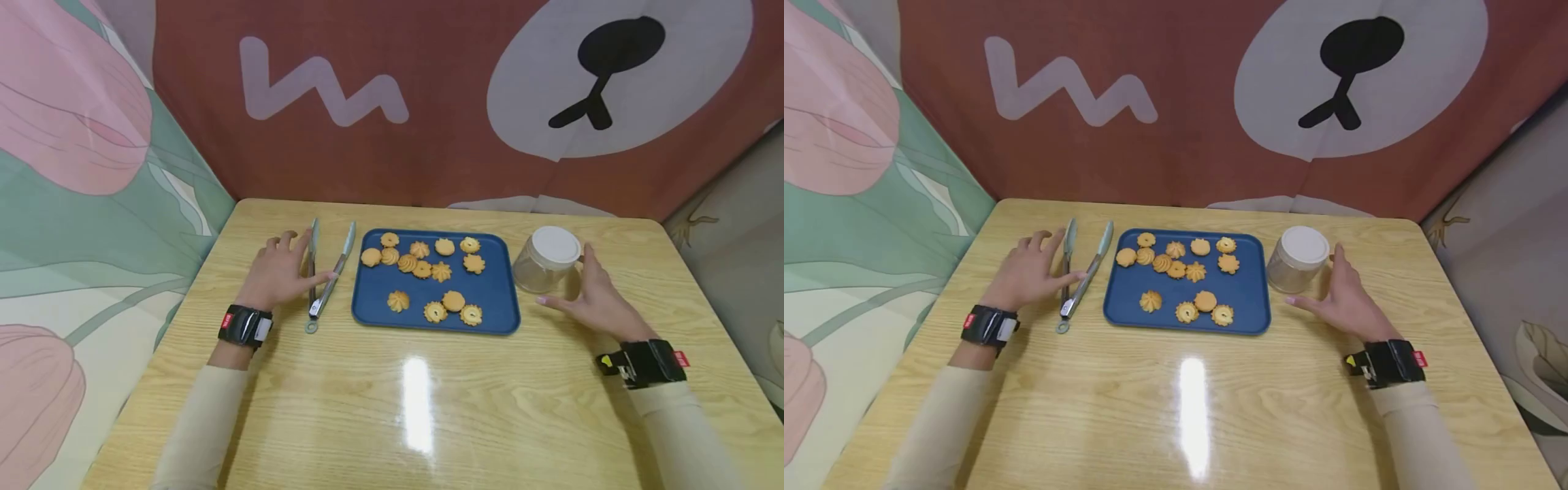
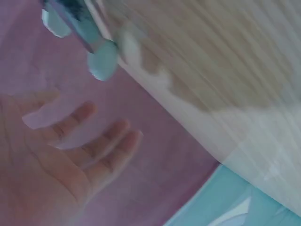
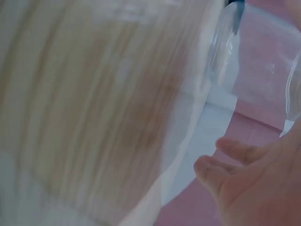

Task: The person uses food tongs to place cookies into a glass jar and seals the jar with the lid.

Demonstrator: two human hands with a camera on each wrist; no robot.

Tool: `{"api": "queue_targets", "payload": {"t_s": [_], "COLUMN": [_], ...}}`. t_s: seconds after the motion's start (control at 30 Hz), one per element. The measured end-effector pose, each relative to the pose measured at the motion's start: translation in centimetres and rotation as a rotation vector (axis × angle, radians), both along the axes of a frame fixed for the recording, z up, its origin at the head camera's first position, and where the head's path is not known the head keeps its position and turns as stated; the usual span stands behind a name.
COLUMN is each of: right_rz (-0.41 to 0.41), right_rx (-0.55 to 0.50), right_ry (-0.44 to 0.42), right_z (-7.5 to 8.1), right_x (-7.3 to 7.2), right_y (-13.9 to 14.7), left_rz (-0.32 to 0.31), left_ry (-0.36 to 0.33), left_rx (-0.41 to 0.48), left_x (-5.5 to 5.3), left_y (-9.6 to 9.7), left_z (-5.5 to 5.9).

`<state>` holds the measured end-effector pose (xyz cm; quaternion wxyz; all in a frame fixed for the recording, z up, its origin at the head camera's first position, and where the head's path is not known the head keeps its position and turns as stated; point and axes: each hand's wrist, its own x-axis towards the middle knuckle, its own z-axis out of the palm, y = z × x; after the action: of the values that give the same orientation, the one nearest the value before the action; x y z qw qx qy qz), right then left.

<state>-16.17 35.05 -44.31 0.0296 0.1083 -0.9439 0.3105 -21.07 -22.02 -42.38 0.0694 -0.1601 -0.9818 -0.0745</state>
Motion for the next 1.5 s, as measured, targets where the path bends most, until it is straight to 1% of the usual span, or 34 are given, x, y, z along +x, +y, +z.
{"api": "queue_targets", "payload": {"t_s": [0.07,0.13,0.3,0.4,0.53,0.67,0.77,0.9,1.0,1.03,1.17,1.27,1.33,1.43,1.5], "right_rz": [0.024,0.031,-0.034,-0.079,-0.134,-0.175,-0.197,-0.228,-0.249,-0.256,-0.288,-0.304,-0.308,-0.285,-0.259], "right_rx": [-0.075,-0.134,-0.256,-0.327,-0.376,-0.409,-0.42,-0.432,-0.444,-0.452,-0.483,-0.48,-0.461,-0.454,-0.449], "right_ry": [0.017,0.025,0.01,-0.01,-0.037,-0.024,0.007,0.045,0.054,0.055,0.079,0.094,0.096,0.096,0.102], "right_z": [-0.1,-0.3,-0.6,-0.9,-1.1,-1.3,-1.4,-1.4,-1.5,-1.5,-1.6,-1.7,-1.7,-0.9,0.0], "right_x": [-0.3,-0.5,-0.9,-1.1,-1.3,-1.6,-1.8,-2.0,-2.0,-2.0,-1.7,-1.3,-1.1,-1.3,-1.4], "right_y": [-0.3,-0.6,-1.3,-1.9,-2.7,-3.2,-3.4,-3.7,-3.9,-3.9,-4.0,-3.9,-3.9,-4.2,-4.5], "left_rz": [-0.035,-0.07,-0.138,-0.175,-0.229,-0.279,-0.333,-0.418,-0.461,-0.475,-0.483,-0.459,-0.443,-0.426,-0.424], "left_ry": [0.006,0.015,0.042,0.032,-0.025,-0.064,-0.066,-0.055,-0.043,-0.035,-0.001,0.019,0.029,0.051,0.066], "left_rx": [0.006,0.012,0.035,0.082,0.156,0.205,0.237,0.254,0.255,0.256,0.241,0.248,0.266,0.272,0.265], "left_x": [0.2,0.5,1.0,1.4,1.8,2.2,2.3,2.0,1.7,1.6,1.6,1.9,2.1,2.3,2.2], "left_y": [0.6,1.4,3.4,4.5,6.0,7.6,8.8,10.5,11.9,12.4,14.1,15.0,15.3,15.3,15.2], "left_z": [0.2,0.4,1.5,2.1,2.8,3.3,3.5,3.8,4.3,4.7,5.7,5.9,6.0,6.2,6.4]}}
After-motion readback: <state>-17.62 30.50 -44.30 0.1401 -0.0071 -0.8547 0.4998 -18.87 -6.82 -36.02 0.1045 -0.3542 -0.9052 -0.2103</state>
